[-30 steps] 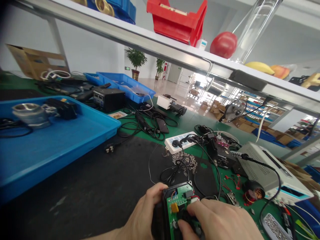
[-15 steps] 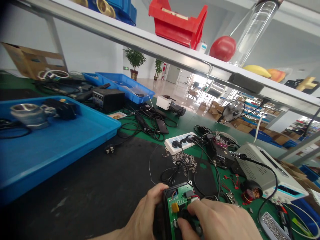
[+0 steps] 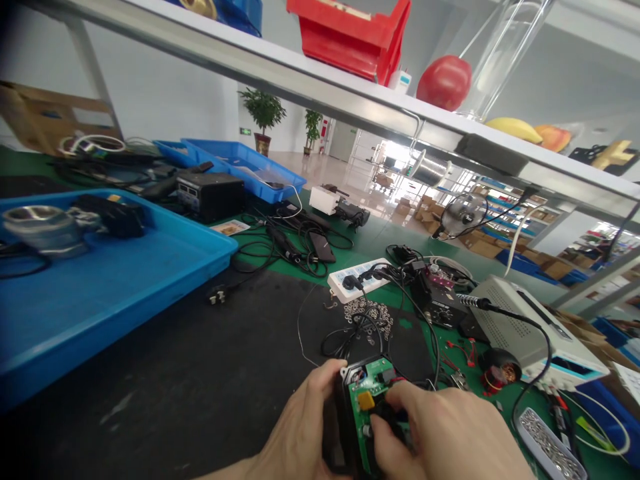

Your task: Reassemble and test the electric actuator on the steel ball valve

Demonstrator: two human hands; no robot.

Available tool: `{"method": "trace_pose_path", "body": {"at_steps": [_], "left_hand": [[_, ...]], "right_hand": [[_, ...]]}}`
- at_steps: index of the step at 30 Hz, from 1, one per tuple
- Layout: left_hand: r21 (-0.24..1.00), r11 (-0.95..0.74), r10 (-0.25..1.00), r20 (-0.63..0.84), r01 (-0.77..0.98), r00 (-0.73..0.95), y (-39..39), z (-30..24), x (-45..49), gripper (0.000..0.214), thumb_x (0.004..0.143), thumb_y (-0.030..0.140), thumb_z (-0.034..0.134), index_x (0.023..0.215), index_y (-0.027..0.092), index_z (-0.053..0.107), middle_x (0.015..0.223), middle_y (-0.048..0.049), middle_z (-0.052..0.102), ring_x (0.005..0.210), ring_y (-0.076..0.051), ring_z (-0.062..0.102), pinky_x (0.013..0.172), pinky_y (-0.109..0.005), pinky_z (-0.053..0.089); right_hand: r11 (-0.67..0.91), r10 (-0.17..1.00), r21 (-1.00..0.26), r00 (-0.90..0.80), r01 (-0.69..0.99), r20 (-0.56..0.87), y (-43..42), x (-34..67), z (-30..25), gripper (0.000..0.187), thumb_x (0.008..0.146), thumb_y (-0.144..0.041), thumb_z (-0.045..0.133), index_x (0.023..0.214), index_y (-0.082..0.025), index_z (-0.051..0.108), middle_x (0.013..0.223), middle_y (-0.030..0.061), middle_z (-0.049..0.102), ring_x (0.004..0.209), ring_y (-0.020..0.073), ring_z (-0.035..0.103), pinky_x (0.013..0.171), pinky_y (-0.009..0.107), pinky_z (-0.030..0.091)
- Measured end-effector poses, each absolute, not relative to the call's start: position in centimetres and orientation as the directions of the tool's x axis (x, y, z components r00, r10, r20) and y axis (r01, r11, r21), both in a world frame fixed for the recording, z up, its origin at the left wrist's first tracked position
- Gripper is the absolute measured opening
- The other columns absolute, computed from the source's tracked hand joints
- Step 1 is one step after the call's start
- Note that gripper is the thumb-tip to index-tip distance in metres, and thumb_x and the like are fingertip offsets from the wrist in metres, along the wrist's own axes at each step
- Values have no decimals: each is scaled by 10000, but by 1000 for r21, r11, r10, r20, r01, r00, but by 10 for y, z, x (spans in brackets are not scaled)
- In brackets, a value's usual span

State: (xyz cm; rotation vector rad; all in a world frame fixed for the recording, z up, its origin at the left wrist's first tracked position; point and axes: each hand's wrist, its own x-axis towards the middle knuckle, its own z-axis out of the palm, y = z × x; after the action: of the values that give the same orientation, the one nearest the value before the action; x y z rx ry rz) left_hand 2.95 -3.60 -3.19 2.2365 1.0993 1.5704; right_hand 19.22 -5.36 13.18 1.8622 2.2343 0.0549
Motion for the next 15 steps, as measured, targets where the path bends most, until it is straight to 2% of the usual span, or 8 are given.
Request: {"method": "trace_pose_path", "body": {"at_steps": [3,6,9,15], "left_hand": [[537,-717,655,738,444,164,-36,-27,36,1282,526,628,883,1484,133,190,1221,-223,681,1071,-375,729,872,-481,644],[569,-709,677,714,417,177,-36,-26,38,1293,475,571,915,1471,155,203,1228,-207,676,1081,-385,720,883,-503,639],[606,-684,710,681,406,179,-36,-26,36,1288,449,541,928,1454,181,208,1236,-192,665,1088,-393,710,880,-521,635],[644,-671,726,671,368,151,-38,-27,33,1220,488,485,915,1447,183,224,1191,-165,666,1037,-360,718,891,-519,625]], "right_hand": [[93,975,83,-73,992,-210,-50,197,131,249,878,-436,515,782,-306,705,614,-2,686,521,185,620,473,273,325],[81,974,0,-80,997,-210,-48,201,129,211,855,-380,537,745,-282,687,591,-2,647,542,177,588,485,266,292],[79,978,-13,-80,997,-194,-47,200,128,177,830,-339,541,732,-274,674,585,-7,626,541,175,569,492,269,256],[43,980,-12,-45,999,-192,-49,190,131,173,813,-355,537,724,-266,657,578,-12,588,540,171,545,506,272,239]]}}
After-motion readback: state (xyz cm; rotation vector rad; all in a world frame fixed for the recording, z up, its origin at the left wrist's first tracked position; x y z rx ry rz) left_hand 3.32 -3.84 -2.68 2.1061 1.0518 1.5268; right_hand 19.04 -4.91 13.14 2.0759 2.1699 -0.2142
